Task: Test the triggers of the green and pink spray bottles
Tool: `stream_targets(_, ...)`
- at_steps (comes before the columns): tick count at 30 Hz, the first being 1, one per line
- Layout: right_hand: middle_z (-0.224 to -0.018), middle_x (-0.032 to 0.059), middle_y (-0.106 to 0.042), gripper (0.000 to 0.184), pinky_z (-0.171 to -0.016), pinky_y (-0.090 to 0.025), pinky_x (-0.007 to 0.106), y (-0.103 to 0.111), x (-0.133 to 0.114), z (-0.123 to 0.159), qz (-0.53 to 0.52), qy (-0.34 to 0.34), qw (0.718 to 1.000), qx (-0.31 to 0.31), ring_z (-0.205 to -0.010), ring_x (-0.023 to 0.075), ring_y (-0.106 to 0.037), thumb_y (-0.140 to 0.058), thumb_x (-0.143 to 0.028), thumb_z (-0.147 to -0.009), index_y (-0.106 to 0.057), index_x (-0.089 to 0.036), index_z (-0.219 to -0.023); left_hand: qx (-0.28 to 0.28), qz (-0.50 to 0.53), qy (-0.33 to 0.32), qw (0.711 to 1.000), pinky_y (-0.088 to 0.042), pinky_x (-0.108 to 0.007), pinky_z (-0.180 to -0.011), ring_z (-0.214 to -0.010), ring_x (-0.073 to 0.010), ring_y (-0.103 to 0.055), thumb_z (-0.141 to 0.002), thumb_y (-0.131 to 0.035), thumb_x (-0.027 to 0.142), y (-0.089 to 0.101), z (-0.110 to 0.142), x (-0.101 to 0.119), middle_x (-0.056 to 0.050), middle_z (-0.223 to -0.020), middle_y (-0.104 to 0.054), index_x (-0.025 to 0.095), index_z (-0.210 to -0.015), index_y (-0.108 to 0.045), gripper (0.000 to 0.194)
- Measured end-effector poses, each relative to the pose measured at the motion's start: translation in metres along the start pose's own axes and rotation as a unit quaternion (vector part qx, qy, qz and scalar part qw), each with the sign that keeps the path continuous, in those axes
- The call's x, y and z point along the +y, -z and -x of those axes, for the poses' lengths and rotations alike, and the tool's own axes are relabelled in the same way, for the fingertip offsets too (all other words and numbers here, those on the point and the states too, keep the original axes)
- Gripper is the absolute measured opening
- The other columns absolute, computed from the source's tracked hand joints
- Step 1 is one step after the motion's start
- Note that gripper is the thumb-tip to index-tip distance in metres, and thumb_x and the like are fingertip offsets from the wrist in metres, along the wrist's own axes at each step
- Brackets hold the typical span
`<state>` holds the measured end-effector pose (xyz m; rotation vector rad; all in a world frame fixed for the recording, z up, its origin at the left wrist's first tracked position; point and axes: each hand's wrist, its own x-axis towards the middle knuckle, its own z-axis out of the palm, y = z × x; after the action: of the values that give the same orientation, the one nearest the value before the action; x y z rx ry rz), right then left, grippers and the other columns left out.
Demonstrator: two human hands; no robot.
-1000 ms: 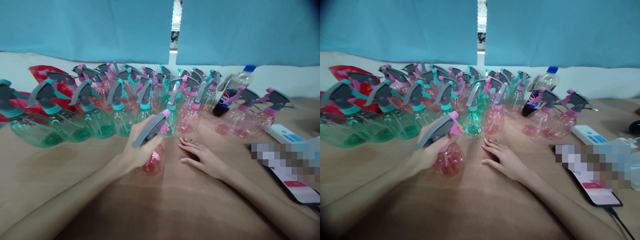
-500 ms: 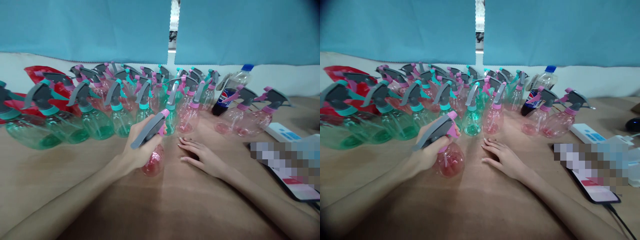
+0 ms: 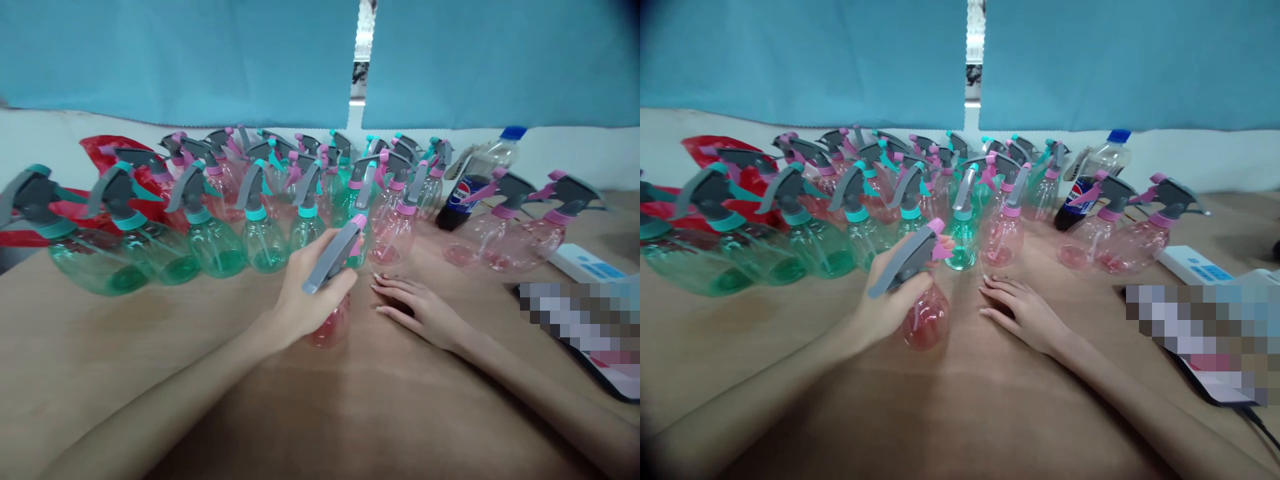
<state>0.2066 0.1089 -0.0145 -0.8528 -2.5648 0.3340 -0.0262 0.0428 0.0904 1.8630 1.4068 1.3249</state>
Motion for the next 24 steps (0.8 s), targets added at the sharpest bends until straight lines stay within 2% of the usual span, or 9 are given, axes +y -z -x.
stream_targets(4,-0.135,0.0108,-0.058,0.041,-0.103,-0.045,0.049,0.000,-0.008,-0.002,0.010,-0.011,1.000,0.001,-0.126,0.0276,-0.052,-0.050,-0.041,-0.093,-0.057,-0.021,-0.129,0.015,0.017,-0.019,1.000,-0.044,-0.026,-0.068,-0.071,-0.0133,-0.055,-0.074,-0.049,0.009,-0.003,0.000,-0.002,0.003,-0.079,-0.057,0.022,-0.100,-0.058,0.030)
stream_targets(7,-0.135,0.0121,-0.057,0.044,-0.100,-0.046,0.049,0.005,-0.021,-0.003,0.005,-0.019,1.000,0.000,-0.123,0.0284,-0.054,-0.052,-0.043,-0.092,-0.055,-0.022,-0.130,0.011,0.025,-0.028,0.999,-0.046,-0.027,-0.073,-0.076,-0.0141,-0.057,-0.076,-0.049,0.008,-0.004,0.000,0.000,0.001,-0.083,-0.060,0.020,-0.099,-0.059,0.027)
stream_targets(12,-0.127,0.0107,-0.062,0.052,-0.096,-0.049,0.048,0.021,-0.058,-0.004,-0.035,-0.032,0.999,-0.020,-0.116,0.0284,-0.058,-0.056,-0.047,-0.089,-0.046,-0.024,-0.135,0.009,0.016,-0.022,1.000,-0.046,-0.028,-0.068,-0.070,-0.0137,-0.054,-0.075,-0.050,0.008,-0.003,0.001,0.006,0.001,-0.082,-0.061,0.020,-0.097,-0.057,0.025)
stream_targets(15,-0.128,0.0095,-0.060,0.058,-0.096,-0.048,0.047,0.026,-0.084,-0.004,-0.084,-0.043,0.996,-0.008,-0.117,0.0283,-0.058,-0.060,-0.049,-0.086,-0.040,-0.026,-0.136,0.010,0.026,-0.017,0.999,-0.047,-0.030,-0.073,-0.078,-0.0161,-0.058,-0.074,-0.051,0.006,-0.007,0.003,0.010,0.000,-0.089,-0.063,0.020,-0.096,-0.056,0.027)
stream_targets(20,-0.126,0.0113,-0.060,0.072,-0.091,-0.051,0.046,0.024,-0.112,-0.005,-0.157,-0.132,0.977,0.049,-0.114,0.0309,-0.059,-0.072,-0.054,-0.072,-0.041,-0.024,-0.130,0.002,0.058,-0.015,0.998,-0.047,-0.036,-0.081,-0.091,-0.0204,-0.060,-0.084,-0.055,0.016,-0.027,0.003,0.016,-0.006,-0.104,-0.061,0.020,-0.106,-0.052,0.023)
stream_targets(24,-0.126,0.0134,-0.059,0.071,-0.086,-0.052,0.047,0.021,-0.110,-0.003,-0.155,-0.204,0.961,0.108,-0.114,0.0333,-0.058,-0.072,-0.053,-0.071,-0.043,-0.022,-0.128,0.009,0.080,-0.024,0.996,-0.045,-0.039,-0.088,-0.102,-0.0230,-0.057,-0.085,-0.061,0.024,-0.051,-0.006,0.020,-0.007,-0.108,-0.059,0.020,-0.105,-0.051,0.023)
